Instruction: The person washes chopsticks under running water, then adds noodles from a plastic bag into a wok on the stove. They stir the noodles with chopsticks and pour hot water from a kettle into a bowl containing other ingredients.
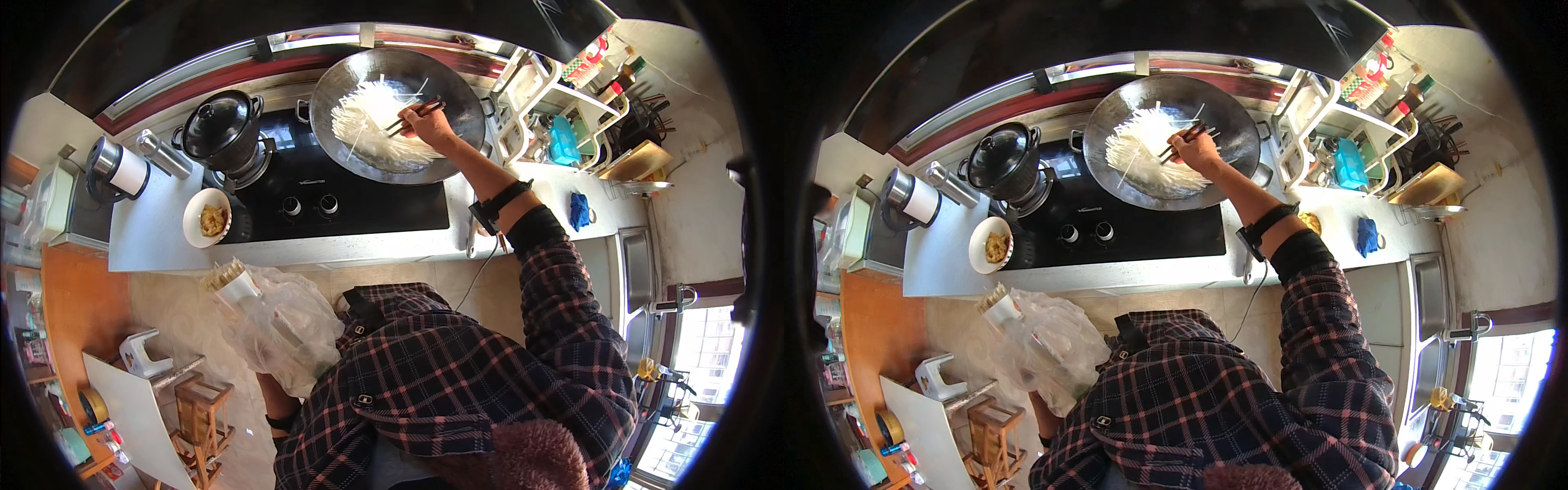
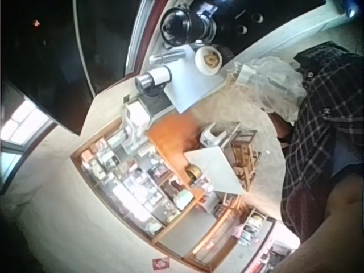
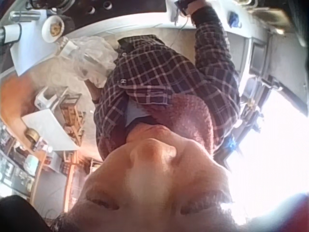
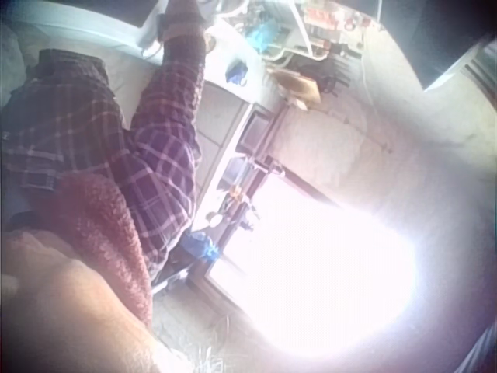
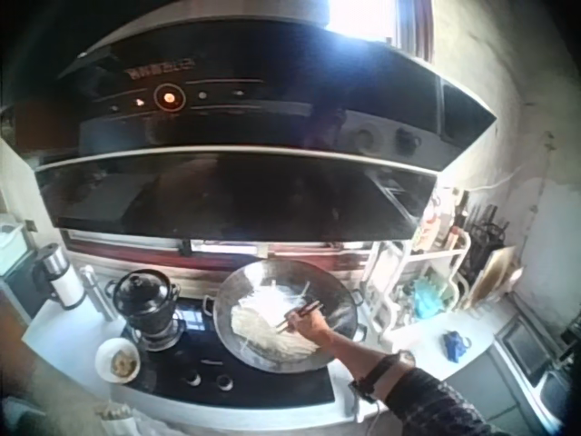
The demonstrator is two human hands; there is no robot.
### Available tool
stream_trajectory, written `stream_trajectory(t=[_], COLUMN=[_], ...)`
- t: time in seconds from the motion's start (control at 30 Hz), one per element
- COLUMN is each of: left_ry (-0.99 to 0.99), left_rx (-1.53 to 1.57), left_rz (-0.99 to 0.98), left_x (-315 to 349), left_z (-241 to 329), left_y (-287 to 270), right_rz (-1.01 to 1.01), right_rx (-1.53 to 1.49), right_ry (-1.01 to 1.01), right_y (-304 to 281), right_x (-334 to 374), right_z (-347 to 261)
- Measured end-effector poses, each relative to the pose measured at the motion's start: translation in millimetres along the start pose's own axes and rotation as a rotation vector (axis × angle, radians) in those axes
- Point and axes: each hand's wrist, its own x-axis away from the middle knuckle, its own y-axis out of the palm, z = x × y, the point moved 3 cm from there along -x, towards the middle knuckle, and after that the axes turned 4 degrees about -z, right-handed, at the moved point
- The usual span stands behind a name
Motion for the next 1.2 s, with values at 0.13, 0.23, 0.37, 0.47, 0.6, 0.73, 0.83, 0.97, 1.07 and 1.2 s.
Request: stream_trajectory(t=[0.13,0.23,0.37,0.47,0.6,0.73,0.83,0.97,1.07,1.2], left_ry=[-0.005,-0.009,-0.019,-0.025,-0.03,-0.034,-0.036,-0.037,-0.036,-0.034], left_rx=[0.003,0.007,0.004,-0.001,-0.006,-0.012,-0.018,-0.019,-0.015,-0.003], left_rz=[0.01,0.011,0.012,0.006,0.002,-0.011,-0.014,-0.023,-0.026,-0.024], left_x=[0,1,0,-3,-7,-14,-18,-19,-18,-17], left_z=[0,0,0,2,5,7,8,8,8,8], left_y=[0,1,1,1,3,7,9,12,13,14], right_rz=[-0.159,-0.242,-0.136,-0.164,-0.074,-0.016,0.006,0.064,0.171,0.261], right_rx=[-0.231,-0.34,-0.288,-0.267,0.029,0.088,0.143,0.19,0.274,0.356], right_ry=[-0.067,-0.132,-0.145,-0.056,0.004,-0.005,-0.076,-0.153,-0.205,-0.367], right_y=[11,1,-16,-21,-45,-78,-94,-104,-111,-107], right_x=[-4,-11,-27,-31,-26,-19,-14,-6,-3,-6], right_z=[-14,-25,-28,-15,2,6,4,-2,-13,-27])
